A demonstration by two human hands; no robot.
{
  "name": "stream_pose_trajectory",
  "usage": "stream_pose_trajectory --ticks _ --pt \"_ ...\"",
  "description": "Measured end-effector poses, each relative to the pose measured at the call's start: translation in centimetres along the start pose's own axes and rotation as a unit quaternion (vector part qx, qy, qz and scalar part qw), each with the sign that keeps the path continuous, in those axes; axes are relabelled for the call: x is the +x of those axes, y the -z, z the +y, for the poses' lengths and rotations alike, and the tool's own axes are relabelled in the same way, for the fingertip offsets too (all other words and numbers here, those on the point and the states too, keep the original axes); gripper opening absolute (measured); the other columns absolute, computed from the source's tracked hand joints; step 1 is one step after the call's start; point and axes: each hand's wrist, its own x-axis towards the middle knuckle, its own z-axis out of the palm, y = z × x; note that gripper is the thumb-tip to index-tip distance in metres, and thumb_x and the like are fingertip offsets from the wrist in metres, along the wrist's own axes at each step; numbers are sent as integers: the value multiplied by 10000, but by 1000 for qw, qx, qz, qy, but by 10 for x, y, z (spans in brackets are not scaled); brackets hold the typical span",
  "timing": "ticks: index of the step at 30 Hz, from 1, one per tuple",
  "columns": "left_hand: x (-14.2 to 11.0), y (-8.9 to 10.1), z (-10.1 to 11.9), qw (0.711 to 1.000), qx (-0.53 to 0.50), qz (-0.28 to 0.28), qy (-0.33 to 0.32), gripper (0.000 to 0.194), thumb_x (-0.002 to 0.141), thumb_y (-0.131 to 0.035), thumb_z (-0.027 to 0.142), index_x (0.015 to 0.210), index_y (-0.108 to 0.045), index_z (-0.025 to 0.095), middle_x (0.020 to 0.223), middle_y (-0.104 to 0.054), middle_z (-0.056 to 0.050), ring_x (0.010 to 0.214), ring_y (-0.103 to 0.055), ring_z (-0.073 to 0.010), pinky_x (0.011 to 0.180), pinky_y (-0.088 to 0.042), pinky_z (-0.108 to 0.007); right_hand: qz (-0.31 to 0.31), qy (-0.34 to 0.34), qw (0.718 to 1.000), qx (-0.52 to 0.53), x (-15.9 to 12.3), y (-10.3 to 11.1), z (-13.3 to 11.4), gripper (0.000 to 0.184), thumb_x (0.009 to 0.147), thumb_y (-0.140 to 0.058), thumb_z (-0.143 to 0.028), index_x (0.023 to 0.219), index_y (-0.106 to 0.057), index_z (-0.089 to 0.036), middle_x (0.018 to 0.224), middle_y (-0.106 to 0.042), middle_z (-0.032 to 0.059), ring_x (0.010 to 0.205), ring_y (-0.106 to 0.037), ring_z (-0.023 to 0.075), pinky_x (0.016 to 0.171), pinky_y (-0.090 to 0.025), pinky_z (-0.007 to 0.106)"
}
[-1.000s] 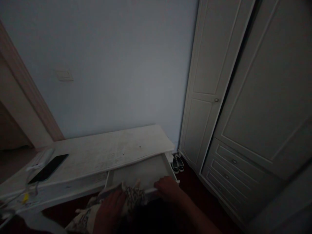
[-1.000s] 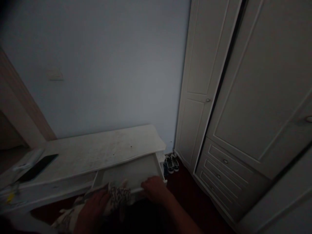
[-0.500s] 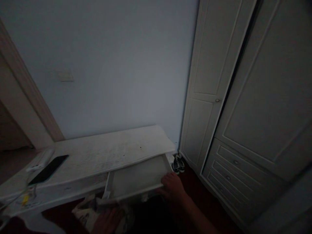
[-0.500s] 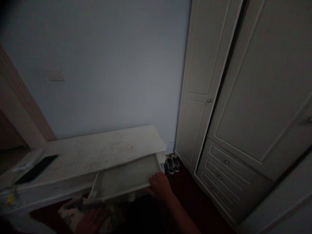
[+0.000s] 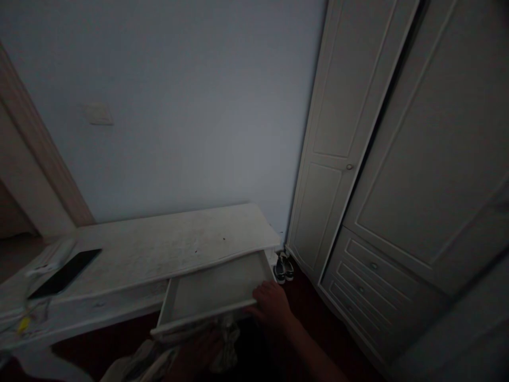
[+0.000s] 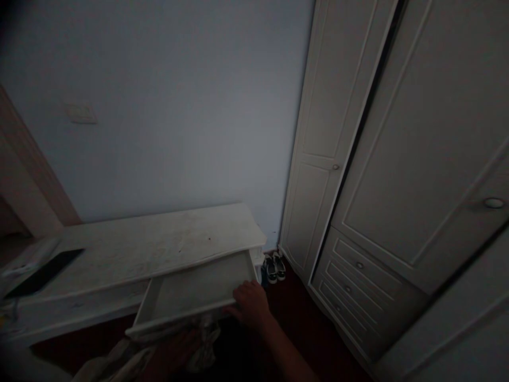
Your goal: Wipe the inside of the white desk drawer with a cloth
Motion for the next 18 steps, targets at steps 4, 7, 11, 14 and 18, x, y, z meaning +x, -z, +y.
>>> stream_pose_trajectory --ticks 4,7,11,14,18 --pt "-22 -2 -7 999 34 -2 -14 833 654 -534 -70 1314 -725 400 1260 -795 69 1042 -739 -171 829 -582 -253 9 0 1000 1 -2 -5 1 489 989 -601 -700 953 -687 -221 969 -758 56 969 -660 255 869 -404 374" --pt "-41 13 -22 998 62 -4 28 802 635 -526 -63 1229 -766 419 1179 -813 62 992 -736 -199 817 -579 -290 11 3 1000 0 -1 -7 2 486 973 -629 -704 962 -688 -221 975 -756 60 979 -657 259 877 -407 372" --pt "-46 53 -48 992 94 18 86 690 757 -538 -54 1210 -764 416 1194 -794 26 1033 -702 -223 927 -545 -349 3 12 1000 1 0 -7 3 487 958 -652 -706 982 -688 -222 1000 -755 60 983 -651 261 876 -410 376" --pt "-24 86 -59 989 85 70 101 533 858 -529 18 1242 -730 328 1208 -756 -50 1095 -661 -267 997 -515 -421 6 10 1000 1 -1 -7 4 477 965 -648 -697 991 -688 -222 990 -752 61 977 -650 266 876 -411 384" --pt "32 111 -51 987 45 124 94 407 927 -518 88 1249 -687 272 1169 -713 -81 1047 -632 -254 954 -514 -383 5 11 1000 3 -1 -8 2 497 960 -642 -713 965 -690 -219 971 -749 76 966 -647 268 870 -416 380"
